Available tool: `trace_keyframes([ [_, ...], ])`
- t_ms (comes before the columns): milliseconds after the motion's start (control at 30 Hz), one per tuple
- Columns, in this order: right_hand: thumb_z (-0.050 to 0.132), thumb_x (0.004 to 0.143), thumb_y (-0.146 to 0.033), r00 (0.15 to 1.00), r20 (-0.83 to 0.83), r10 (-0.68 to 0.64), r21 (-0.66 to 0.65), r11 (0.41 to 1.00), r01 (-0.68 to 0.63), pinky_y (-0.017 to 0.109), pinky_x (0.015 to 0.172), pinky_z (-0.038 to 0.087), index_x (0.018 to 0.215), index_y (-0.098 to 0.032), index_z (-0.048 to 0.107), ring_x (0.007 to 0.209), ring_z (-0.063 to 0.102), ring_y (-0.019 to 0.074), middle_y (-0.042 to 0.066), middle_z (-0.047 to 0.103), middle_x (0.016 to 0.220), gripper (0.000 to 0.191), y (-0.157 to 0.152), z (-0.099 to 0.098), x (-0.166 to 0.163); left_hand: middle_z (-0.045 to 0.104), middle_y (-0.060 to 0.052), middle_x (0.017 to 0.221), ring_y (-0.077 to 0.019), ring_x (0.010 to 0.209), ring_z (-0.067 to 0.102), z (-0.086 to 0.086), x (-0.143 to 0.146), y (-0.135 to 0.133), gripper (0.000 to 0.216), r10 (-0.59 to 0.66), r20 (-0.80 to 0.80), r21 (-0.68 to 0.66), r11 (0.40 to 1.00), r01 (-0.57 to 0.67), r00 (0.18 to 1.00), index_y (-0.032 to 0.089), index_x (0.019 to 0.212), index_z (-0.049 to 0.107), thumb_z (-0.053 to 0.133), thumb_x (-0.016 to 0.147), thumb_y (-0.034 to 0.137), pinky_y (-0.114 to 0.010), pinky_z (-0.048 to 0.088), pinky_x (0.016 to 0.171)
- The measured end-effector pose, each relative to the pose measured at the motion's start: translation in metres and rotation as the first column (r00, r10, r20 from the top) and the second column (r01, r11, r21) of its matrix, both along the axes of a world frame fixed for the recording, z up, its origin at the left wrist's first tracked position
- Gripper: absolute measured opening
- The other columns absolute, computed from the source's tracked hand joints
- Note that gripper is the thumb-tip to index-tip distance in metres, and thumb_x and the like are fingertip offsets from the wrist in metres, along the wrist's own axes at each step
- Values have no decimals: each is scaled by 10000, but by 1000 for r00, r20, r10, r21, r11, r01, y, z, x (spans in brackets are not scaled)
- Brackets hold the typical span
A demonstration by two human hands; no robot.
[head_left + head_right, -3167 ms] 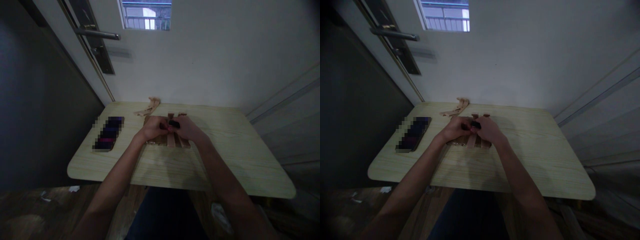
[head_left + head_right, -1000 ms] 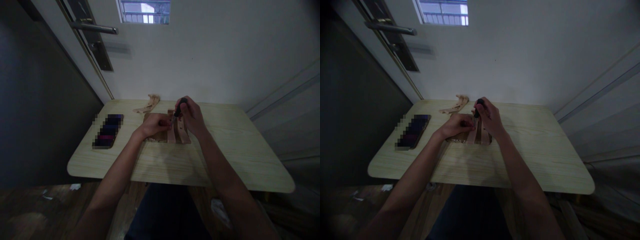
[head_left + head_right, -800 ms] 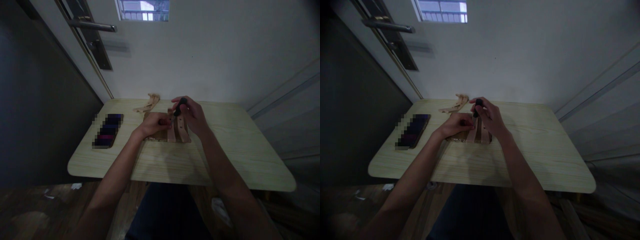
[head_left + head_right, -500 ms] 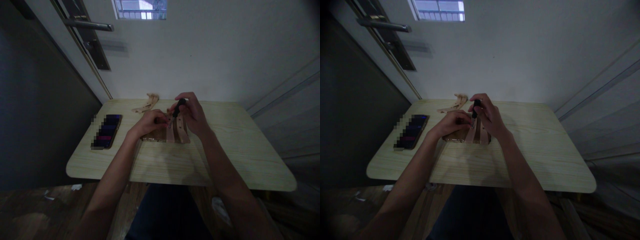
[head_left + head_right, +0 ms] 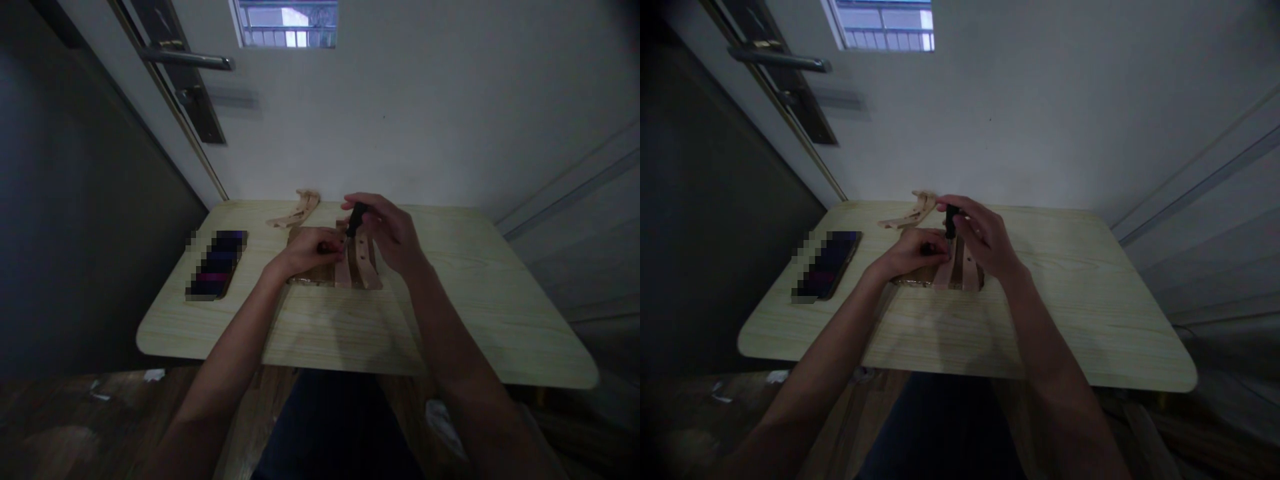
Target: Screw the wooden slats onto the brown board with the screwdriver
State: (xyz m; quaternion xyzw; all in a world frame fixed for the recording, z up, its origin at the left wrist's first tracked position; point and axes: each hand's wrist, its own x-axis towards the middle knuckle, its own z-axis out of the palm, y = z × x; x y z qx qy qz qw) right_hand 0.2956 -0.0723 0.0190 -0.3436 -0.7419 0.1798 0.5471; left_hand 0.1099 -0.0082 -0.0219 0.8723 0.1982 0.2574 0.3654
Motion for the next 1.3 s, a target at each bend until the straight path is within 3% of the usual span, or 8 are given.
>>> trace_keyframes([
  [200,551,923,-389,995,-72,66,-90,993,-72,291,790,606,1233,-268,603,940,712,161,57,700,1134,336,-1,0,4,659,-27,806,-134,722,579,3,-1,-1,135,11,-35,39,999,-10,999,141,846,699,662,828,269,-248,440,651],
  [433,561,913,-417,998,-56,31,-111,993,-37,313,794,614,1254,-296,574,945,710,171,49,684,1145,361,-1,-1,4,680,-69,1104,-199,1033,626,8,-7,2,218,-34,1,49,998,34,999,204,983,723,755,780,274,-350,475,921],
  [767,745,767,-377,982,-91,-168,-7,986,168,225,612,593,1039,-291,609,758,673,114,-22,651,939,315,7,-11,0,686,-80,1103,-205,1033,637,1,-8,5,270,-14,12,61,998,13,1000,181,1008,714,779,760,264,-349,482,924],
  [867,737,771,-395,982,-65,-175,45,983,178,226,601,592,1083,-302,595,749,665,115,-27,651,934,354,7,-10,-4,683,-67,1116,-203,1035,635,1,-8,5,258,3,-2,59,998,-3,1000,194,999,711,775,765,281,-354,477,935],
  [1033,681,824,-398,978,-29,-208,55,976,209,222,595,598,1034,-287,636,763,674,117,-3,671,1012,242,4,-8,-9,679,-61,1111,-203,1040,626,0,-8,5,259,1,-1,77,997,-1,1000,205,990,710,777,761,307,-356,476,929],
  [1200,586,893,-410,989,-99,-105,-19,994,104,284,754,623,1129,-264,582,955,701,159,36,654,1150,278,4,-9,-4,668,-65,1085,-200,1025,621,2,-9,6,278,-30,-6,89,996,30,1000,207,996,700,785,751,306,-347,472,920],
  [1300,594,887,-417,989,-134,-68,-57,997,61,262,713,620,1137,-270,570,916,710,153,30,659,1127,290,5,-9,-2,672,-61,1053,-198,995,622,5,-9,5,289,-19,-11,76,997,20,1000,202,986,697,799,735,304,-338,471,900],
])
